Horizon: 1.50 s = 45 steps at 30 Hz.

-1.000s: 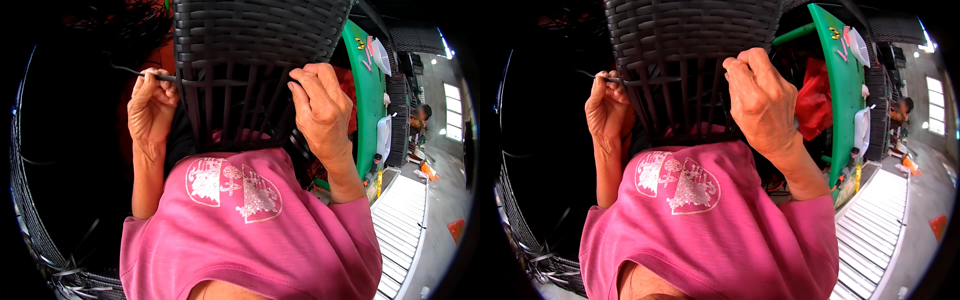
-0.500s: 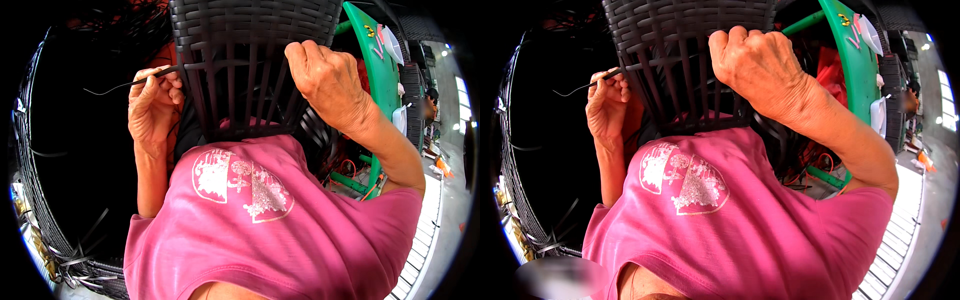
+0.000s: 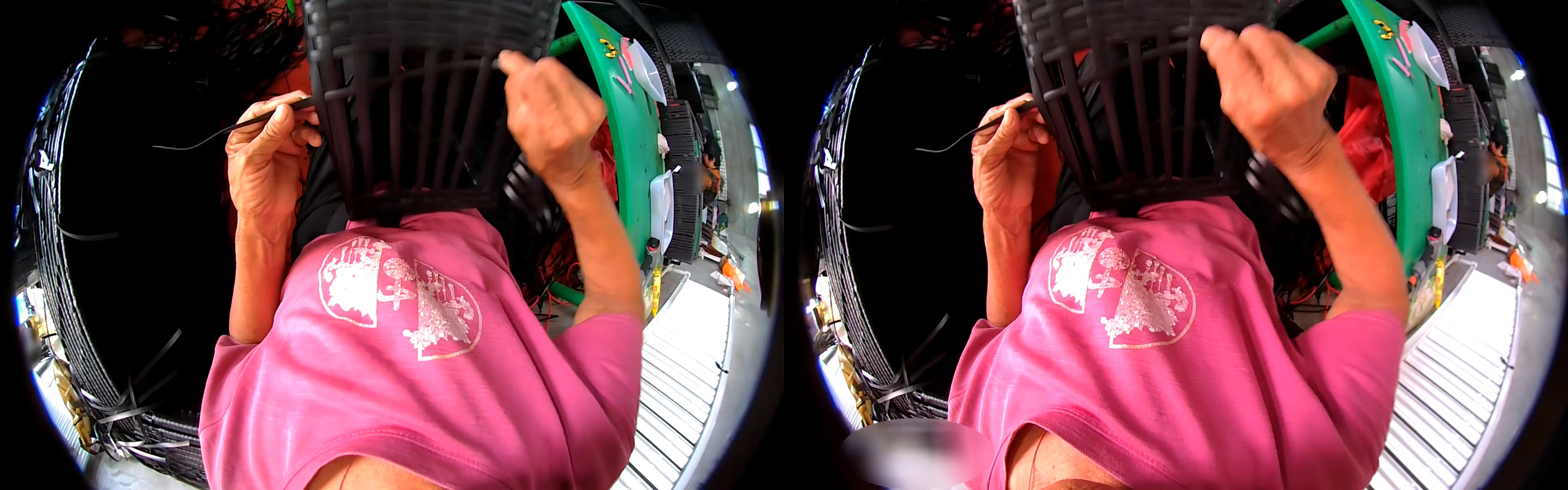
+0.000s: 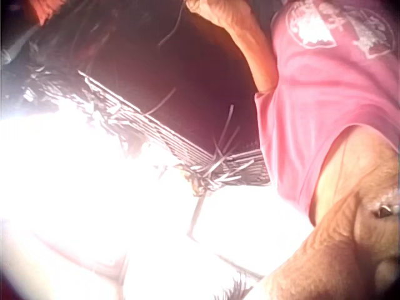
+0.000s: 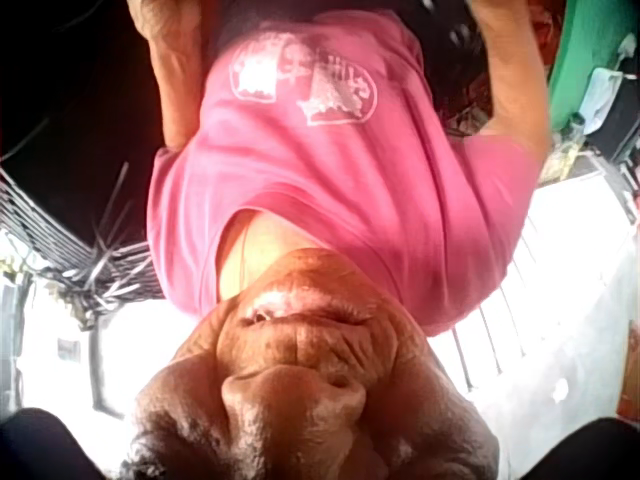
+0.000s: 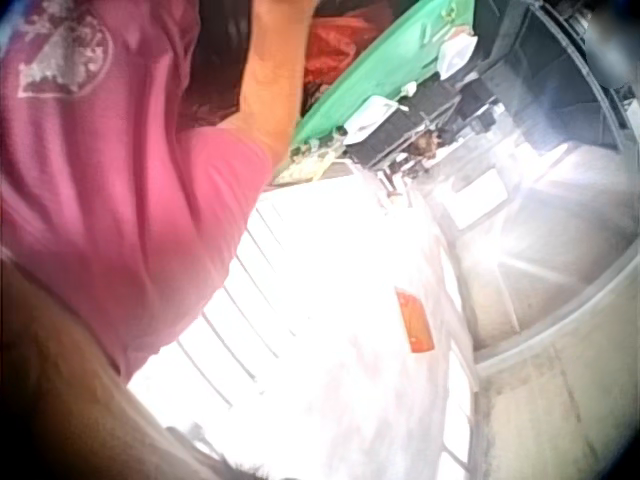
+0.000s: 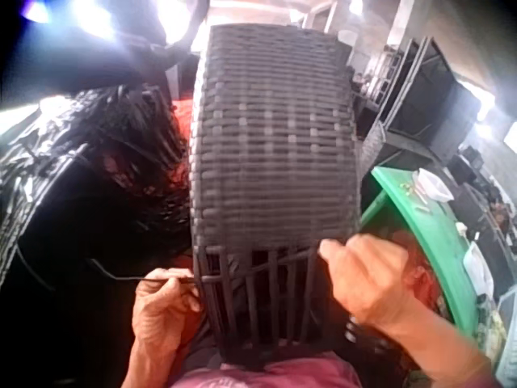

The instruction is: The person weaves a dark plastic rattan-like material through the frame of a chair by hand, pulling long strips through the structure and tucking the ends to secure them.

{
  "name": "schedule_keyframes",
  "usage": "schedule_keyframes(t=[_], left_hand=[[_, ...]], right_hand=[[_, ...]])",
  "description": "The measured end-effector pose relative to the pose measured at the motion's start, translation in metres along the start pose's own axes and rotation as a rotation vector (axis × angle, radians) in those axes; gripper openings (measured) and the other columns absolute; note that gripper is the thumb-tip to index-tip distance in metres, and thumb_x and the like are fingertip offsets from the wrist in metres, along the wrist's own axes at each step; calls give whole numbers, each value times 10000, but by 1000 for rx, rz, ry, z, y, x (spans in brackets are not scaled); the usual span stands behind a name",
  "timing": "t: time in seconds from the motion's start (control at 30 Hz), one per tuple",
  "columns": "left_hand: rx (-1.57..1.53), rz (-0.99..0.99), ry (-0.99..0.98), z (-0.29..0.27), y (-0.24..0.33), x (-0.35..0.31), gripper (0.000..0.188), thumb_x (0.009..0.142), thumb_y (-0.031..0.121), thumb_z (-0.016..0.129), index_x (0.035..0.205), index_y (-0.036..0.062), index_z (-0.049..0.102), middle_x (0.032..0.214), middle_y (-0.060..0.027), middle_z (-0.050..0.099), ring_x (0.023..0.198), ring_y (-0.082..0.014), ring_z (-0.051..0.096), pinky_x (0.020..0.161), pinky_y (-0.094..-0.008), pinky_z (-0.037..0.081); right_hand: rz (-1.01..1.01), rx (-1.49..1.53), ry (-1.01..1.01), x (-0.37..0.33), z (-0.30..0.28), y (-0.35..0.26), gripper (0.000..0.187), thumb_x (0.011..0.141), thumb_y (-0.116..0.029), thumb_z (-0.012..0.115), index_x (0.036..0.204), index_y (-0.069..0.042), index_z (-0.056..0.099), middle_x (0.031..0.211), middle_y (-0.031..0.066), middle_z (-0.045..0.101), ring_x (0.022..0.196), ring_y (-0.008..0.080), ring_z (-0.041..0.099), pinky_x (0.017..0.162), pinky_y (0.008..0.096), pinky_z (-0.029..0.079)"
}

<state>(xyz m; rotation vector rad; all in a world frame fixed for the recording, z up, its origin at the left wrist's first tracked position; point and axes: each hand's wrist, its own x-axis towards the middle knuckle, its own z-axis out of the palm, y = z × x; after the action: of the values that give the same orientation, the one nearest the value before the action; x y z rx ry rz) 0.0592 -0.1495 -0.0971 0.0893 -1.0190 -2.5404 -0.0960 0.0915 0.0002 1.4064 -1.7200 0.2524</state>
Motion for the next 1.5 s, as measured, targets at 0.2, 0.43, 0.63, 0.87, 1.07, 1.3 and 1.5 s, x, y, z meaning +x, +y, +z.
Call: schedule_keyframes(t=[0.2,0.43,0.63,0.87,1.07,1.3,1.5], left_hand=[[21,136,32,-10,11,41,171,946,109,603,893,-46,652,914,-161,666,705,-182,589,677,-286,490],[50,81,26,-5,14,39,180,965,118,574,961,-51,637,919,-144,648,734,-187,586,653,-271,465],[-1,38,-5,-13,17,36,167,977,107,546,1000,-40,622,955,-154,648,774,-191,577,651,-293,466],[150,-21,2,5,23,22,212,986,125,535,1122,-33,570,873,-105,648,765,-179,590,677,-276,483],[1086,1021,539,67,6,6,360,858,12,659,1182,-49,512,877,-87,550,696,-135,557,617,-269,481],[1508,946,-568,141,-43,23,321,692,-24,732,993,7,627,837,-84,581,650,-245,594,577,-317,493],[1721,919,-731,150,-43,41,215,721,-51,694,888,39,592,801,-81,573,625,-247,613,508,-326,471]], right_hand=[[134,39,-320,-29,-42,-41,248,719,-52,647,956,9,687,1099,130,643,773,230,577,640,318,515],[446,218,-106,-22,-65,-15,198,720,53,693,915,26,667,902,119,624,769,244,647,655,324,550],[468,304,-283,-23,-45,17,202,744,14,682,934,-48,650,873,55,599,749,243,644,616,330,526],[30,240,-329,-26,-37,44,104,716,-46,632,799,-69,573,826,36,550,694,182,621,548,310,508],[-139,247,-302,-26,-35,55,131,686,-56,646,782,-49,556,837,47,552,694,179,605,531,296,492],[-323,272,-294,-13,-34,64,171,706,-93,661,852,-18,613,896,73,601,772,199,619,600,314,495],[-429,290,-311,-13,-31,70,163,685,-97,662,799,4,601,842,70,581,725,189,597,575,316,491]])
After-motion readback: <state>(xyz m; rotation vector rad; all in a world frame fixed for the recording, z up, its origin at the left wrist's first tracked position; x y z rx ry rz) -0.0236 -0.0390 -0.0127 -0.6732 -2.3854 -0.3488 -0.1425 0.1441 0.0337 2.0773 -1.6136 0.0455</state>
